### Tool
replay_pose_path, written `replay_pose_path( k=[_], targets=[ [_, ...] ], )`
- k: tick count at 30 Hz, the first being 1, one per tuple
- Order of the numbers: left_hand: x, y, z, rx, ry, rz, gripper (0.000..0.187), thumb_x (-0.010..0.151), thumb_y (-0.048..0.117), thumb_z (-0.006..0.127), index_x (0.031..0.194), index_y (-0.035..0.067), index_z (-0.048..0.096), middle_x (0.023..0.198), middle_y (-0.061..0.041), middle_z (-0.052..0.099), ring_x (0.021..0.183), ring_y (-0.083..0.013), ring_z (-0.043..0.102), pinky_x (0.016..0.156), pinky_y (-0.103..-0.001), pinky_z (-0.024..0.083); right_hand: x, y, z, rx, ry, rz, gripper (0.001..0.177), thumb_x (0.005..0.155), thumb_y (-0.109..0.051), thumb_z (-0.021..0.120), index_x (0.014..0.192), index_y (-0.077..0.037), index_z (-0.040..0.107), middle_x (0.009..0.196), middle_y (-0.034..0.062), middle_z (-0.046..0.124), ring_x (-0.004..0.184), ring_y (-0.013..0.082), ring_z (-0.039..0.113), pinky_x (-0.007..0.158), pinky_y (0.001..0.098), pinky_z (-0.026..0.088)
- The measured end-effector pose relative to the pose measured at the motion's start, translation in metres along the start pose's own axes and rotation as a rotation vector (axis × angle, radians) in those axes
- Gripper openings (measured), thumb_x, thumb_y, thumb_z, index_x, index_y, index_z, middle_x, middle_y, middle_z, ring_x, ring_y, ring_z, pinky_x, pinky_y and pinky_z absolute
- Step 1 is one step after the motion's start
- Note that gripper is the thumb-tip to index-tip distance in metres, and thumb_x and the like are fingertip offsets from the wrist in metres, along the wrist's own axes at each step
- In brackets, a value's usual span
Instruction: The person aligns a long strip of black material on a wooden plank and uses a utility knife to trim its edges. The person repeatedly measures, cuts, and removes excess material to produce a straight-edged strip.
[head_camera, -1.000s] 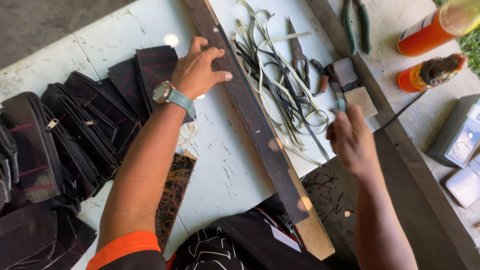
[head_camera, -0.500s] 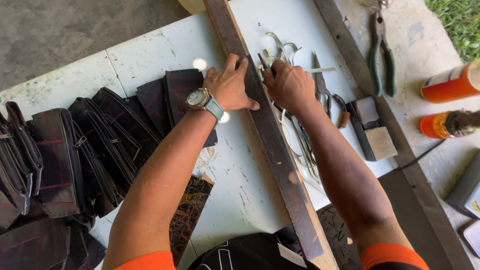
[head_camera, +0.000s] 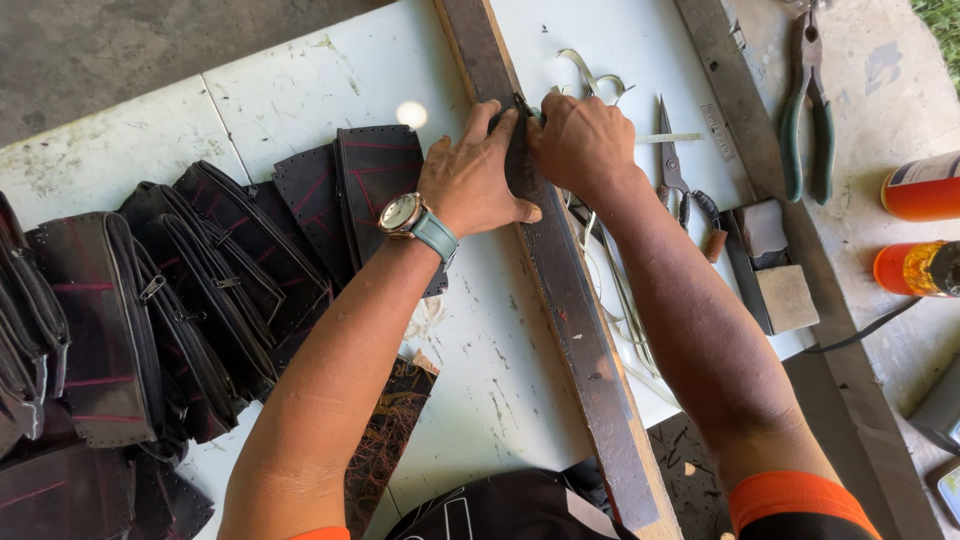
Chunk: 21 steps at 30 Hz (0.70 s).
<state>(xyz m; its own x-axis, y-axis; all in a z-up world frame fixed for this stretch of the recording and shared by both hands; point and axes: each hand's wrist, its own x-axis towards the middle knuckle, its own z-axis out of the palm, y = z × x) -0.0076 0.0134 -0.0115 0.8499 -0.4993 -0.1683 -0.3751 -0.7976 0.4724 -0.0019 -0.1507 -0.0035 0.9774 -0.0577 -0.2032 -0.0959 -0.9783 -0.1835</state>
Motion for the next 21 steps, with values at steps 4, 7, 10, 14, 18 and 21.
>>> replay_pose_path(
  k=[4, 7, 10, 14, 18, 21],
  targets=[
    [-0.001, -0.001, 0.0, -0.01, 0.012, 0.005, 0.124, 0.055, 0.056, 0.095, 0.152, 0.005, 0.037, 0.152, -0.008, 0.035, 0.121, -0.0323, 0.061, 0.102, -0.051, 0.046, 0.001, -0.002, 0.004, -0.044, -0.023, -0.006, 0.035, 0.102, -0.038, 0.056, 0.099, -0.006, 0.07, 0.083, 0.0207, 0.073, 0.077, 0.0399, 0.072, 0.068, 0.0512, 0.057],
    [-0.001, 0.0, 0.0, 0.003, 0.002, -0.009, 0.125, 0.054, 0.055, 0.095, 0.152, 0.005, 0.037, 0.151, -0.006, 0.036, 0.118, -0.0311, 0.063, 0.1, -0.051, 0.046, 0.001, -0.005, 0.006, -0.066, -0.005, -0.039, 0.033, 0.102, -0.036, 0.057, 0.097, -0.006, 0.071, 0.085, 0.0215, 0.073, 0.079, 0.0413, 0.072, 0.069, 0.0511, 0.057],
    [0.004, 0.004, 0.0, 0.033, -0.047, -0.046, 0.127, 0.054, 0.056, 0.095, 0.154, 0.006, 0.035, 0.151, -0.004, 0.036, 0.115, -0.0291, 0.064, 0.101, -0.052, 0.045, -0.001, -0.006, 0.003, -0.081, -0.063, -0.027, 0.033, 0.102, -0.034, 0.056, 0.097, -0.005, 0.071, 0.086, 0.0216, 0.073, 0.08, 0.0402, 0.073, 0.07, 0.0506, 0.057],
    [0.006, 0.005, -0.001, 0.086, -0.04, -0.046, 0.132, 0.051, 0.057, 0.098, 0.153, 0.007, 0.033, 0.147, -0.004, 0.037, 0.117, -0.0284, 0.062, 0.105, -0.056, 0.04, -0.016, -0.008, -0.005, -0.086, -0.12, 0.012, 0.035, 0.103, -0.037, 0.056, 0.096, -0.007, 0.073, 0.087, 0.0219, 0.073, 0.084, 0.0409, 0.072, 0.074, 0.051, 0.056],
    [0.008, 0.006, 0.004, 0.095, -0.043, -0.064, 0.129, 0.053, 0.056, 0.097, 0.154, 0.008, 0.033, 0.148, -0.005, 0.037, 0.117, -0.0275, 0.063, 0.097, -0.052, 0.046, -0.036, -0.006, -0.005, -0.08, -0.136, 0.031, 0.032, 0.101, -0.035, 0.055, 0.099, -0.007, 0.071, 0.088, 0.0201, 0.073, 0.086, 0.0405, 0.072, 0.077, 0.0518, 0.056],
    [0.008, 0.008, 0.003, 0.106, -0.058, -0.076, 0.129, 0.053, 0.056, 0.097, 0.155, 0.009, 0.032, 0.147, -0.005, 0.037, 0.116, -0.0273, 0.064, 0.098, -0.051, 0.045, -0.057, -0.002, -0.007, -0.075, -0.165, 0.054, 0.032, 0.1, -0.037, 0.056, 0.099, -0.009, 0.071, 0.09, 0.0204, 0.072, 0.088, 0.042, 0.07, 0.078, 0.0533, 0.055]
  ],
)
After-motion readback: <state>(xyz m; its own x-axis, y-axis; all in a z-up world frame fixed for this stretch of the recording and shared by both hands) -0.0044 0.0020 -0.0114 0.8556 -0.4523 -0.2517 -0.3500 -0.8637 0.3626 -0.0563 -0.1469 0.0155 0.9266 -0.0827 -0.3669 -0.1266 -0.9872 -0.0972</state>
